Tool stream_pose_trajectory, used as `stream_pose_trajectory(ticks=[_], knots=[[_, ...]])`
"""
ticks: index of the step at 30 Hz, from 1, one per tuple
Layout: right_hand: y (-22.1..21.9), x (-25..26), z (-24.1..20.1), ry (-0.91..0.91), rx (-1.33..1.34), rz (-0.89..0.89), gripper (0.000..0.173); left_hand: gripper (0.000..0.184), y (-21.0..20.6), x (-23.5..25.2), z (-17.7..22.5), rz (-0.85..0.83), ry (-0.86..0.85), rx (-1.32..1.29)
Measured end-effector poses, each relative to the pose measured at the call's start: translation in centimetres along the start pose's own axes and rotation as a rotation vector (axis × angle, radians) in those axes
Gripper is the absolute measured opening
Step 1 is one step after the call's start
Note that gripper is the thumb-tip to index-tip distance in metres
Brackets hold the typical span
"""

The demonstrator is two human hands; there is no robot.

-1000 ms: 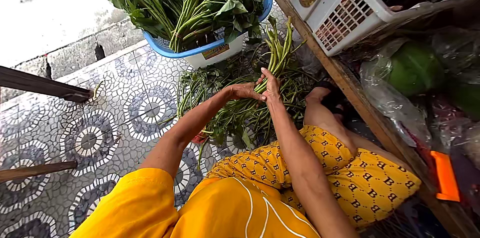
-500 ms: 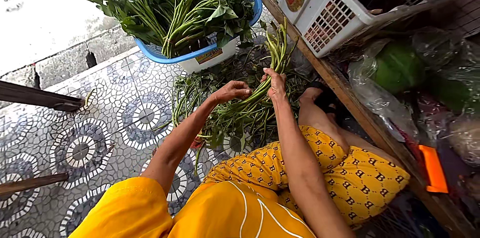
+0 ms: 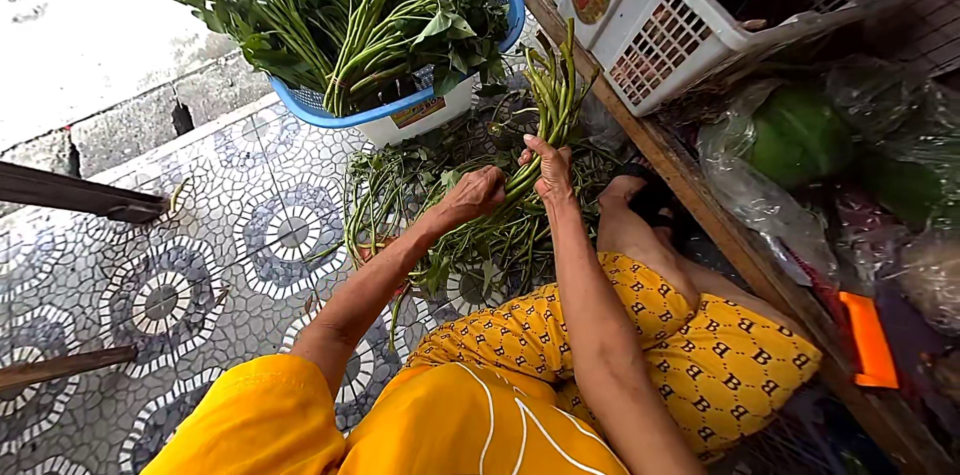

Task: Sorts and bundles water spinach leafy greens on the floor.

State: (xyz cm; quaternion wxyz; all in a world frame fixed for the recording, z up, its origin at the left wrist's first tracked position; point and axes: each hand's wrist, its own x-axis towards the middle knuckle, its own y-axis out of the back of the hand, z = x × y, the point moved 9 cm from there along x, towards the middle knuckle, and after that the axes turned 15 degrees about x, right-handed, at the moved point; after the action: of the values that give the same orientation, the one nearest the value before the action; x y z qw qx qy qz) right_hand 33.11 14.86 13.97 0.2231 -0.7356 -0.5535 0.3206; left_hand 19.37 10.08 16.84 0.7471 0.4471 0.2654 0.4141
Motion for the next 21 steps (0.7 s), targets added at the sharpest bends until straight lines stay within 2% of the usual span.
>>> stream_pose_trajectory(ticks=[2, 4, 6, 7, 9, 10, 13, 15, 17, 19, 21], knots=[[0.1, -0.1, 0.0, 0.006, -0.008, -0.002, 0.019, 0.027, -0.7, 0.0, -2.6, 0.007, 0.237, -0.137], [0.1, -0.2, -0.1, 0.009, -0.022, -0.002, 0.027, 0.032, -1.1, 0.4, -4.7, -0.043, 0.343, -0.112], [-0.1, -0.4, 0.3, -0.007, -0.038, -0.007, 0.030, 0.044, -0.9, 1.1, -4.7, -0.068, 0.305, -0.060], [-0.3, -0.6, 0.6, -0.011, -0.040, -0.011, 0.027, 0.050, -0.6, 1.5, -4.2, -0.048, 0.257, -0.130], [-1.1, -0.9, 1.1, -0.008, -0.060, -0.033, 0.018, 0.074, -0.5, 2.2, -2.4, -0.068, 0.150, -0.392], [-1.5, -1.1, 1.1, -0.003, -0.085, -0.042, 0.016, 0.078, -0.8, 2.5, -1.2, -0.112, 0.110, -0.521], [-1.8, -1.7, 0.9, -0.001, -0.111, -0.048, 0.013, 0.060, -1.9, 3.2, 0.7, -0.281, 0.052, -0.731], [-1.6, -1.7, 0.8, -0.008, -0.042, -0.083, 0.009, 0.048, -2.5, 3.2, 0.9, -0.378, 0.088, -0.729], [-1.4, -1.6, 0.4, 0.007, -0.090, -0.122, 0.012, 0.035, -3.1, 3.0, 1.2, -0.468, 0.118, -0.745], [-1.8, -1.6, 0.1, -0.008, -0.210, -0.139, 0.020, 0.027, -2.9, 2.6, 1.3, -0.493, 0.114, -0.797], [-2.4, -1.7, 0.0, -0.053, -0.290, -0.158, 0.027, 0.022, -2.7, 2.3, 1.2, -0.442, 0.151, -0.840]])
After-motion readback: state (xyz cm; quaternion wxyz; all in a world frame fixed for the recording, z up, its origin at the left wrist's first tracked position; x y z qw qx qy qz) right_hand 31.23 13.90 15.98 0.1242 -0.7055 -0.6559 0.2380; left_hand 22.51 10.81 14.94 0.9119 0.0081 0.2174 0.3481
